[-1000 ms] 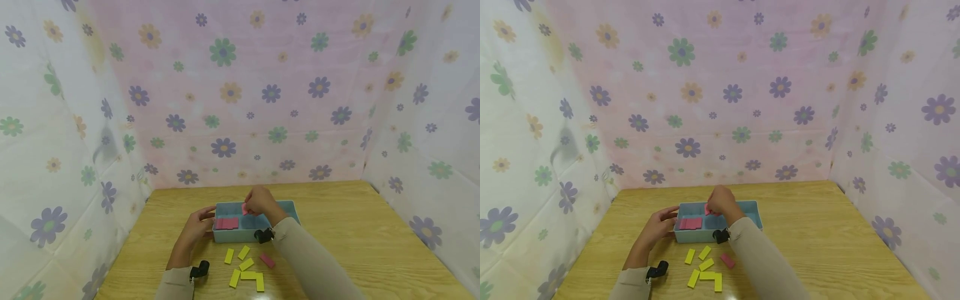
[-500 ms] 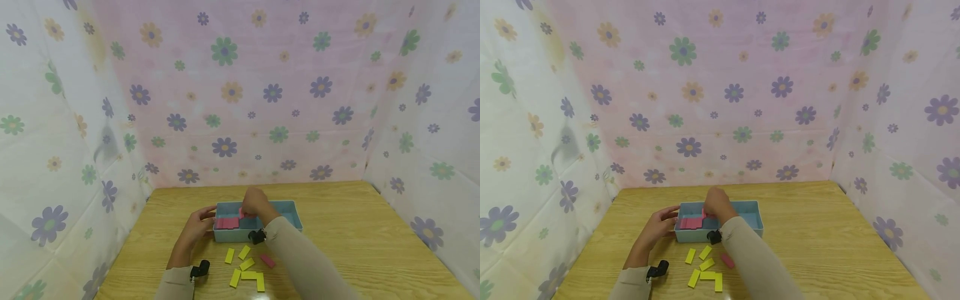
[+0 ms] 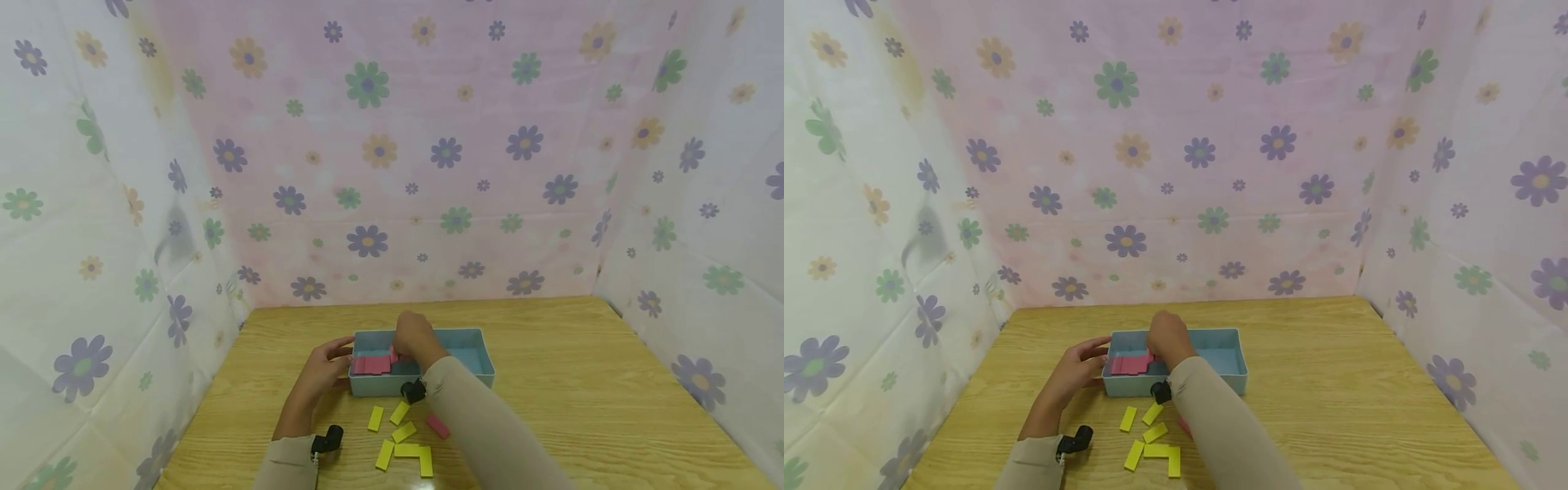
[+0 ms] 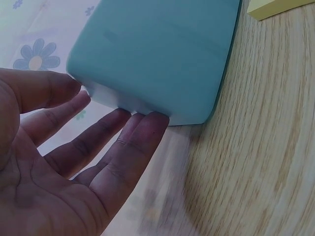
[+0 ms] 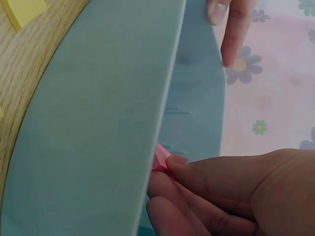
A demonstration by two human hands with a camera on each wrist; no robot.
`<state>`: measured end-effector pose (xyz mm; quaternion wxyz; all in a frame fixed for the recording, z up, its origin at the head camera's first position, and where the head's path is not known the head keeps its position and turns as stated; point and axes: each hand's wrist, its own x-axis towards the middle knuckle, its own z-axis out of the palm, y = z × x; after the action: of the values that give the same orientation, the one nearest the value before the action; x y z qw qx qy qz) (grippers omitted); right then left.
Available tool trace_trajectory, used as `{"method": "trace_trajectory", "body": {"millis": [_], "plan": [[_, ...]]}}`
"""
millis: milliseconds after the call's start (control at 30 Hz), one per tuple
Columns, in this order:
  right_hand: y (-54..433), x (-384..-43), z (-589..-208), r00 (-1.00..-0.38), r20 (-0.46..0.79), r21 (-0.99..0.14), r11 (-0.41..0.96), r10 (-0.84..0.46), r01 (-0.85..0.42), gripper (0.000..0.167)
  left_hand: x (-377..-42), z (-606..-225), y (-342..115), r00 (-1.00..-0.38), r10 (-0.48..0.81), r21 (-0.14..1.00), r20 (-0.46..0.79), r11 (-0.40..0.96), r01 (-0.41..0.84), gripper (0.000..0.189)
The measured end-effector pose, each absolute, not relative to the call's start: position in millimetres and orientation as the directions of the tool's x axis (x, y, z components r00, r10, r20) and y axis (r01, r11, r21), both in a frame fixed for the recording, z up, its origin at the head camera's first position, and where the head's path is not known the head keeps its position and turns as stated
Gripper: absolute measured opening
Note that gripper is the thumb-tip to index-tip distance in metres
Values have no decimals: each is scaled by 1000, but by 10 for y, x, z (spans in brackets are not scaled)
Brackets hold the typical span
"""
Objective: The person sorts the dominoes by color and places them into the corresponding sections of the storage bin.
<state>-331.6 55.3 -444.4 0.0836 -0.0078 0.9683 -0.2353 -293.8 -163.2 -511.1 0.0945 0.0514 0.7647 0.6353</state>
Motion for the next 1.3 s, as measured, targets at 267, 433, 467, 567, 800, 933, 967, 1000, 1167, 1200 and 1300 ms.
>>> {"method": "trace_trajectory", "body": {"millis": [267, 433, 467, 567, 800, 933, 967, 1000, 1167, 1200, 1300], "plan": [[532, -3282, -4463, -990, -131, -440, 898, -57, 6, 21, -2926, -5100, -1624, -979, 188, 980, -79, 192, -42, 48], [555, -3290, -4478, -992, -107, -429, 903, -68, -16, 31, -2925, -5092, -1619, -978, 197, 982, -74, 185, -37, 48], [560, -3288, -4472, -991, -114, -436, 900, -71, -14, 33, -2923, -5089, -1617, -977, 199, 982, -74, 185, -37, 48], [578, -3278, -4449, -987, -135, -470, 882, -85, -12, 34, -2913, -5080, -1613, -978, 197, 982, -74, 187, -37, 48], [627, -3211, -4379, -958, -232, -645, 764, -170, 21, 17, -2892, -5073, -1613, -978, 200, 986, -62, 166, -28, 48], [626, -3147, -4382, -919, -303, -734, 676, -250, 58, 24, -2893, -5072, -1617, -977, 200, 986, -68, 166, -34, 48], [623, -3128, -4382, -911, -315, -746, 663, -265, 65, 33, -2896, -5072, -1618, -977, 200, 985, -71, 167, -37, 48], [619, -3108, -4380, -905, -323, -754, 654, -277, 68, 40, -2899, -5071, -1619, -977, 199, 985, -72, 170, -38, 48], [617, -3025, -4371, -891, -338, -764, 642, -304, 71, 61, -2920, -5078, -1625, -977, 195, 983, -81, 176, -47, 47], [618, -3013, -4371, -891, -339, -763, 643, -304, 71, 61, -2920, -5079, -1625, -978, 194, 983, -80, 180, -45, 47], [625, -2987, -4377, -893, -335, -766, 639, -301, 72, 63, -2919, -5084, -1624, -978, 190, 981, -81, 190, -44, 47]]}}
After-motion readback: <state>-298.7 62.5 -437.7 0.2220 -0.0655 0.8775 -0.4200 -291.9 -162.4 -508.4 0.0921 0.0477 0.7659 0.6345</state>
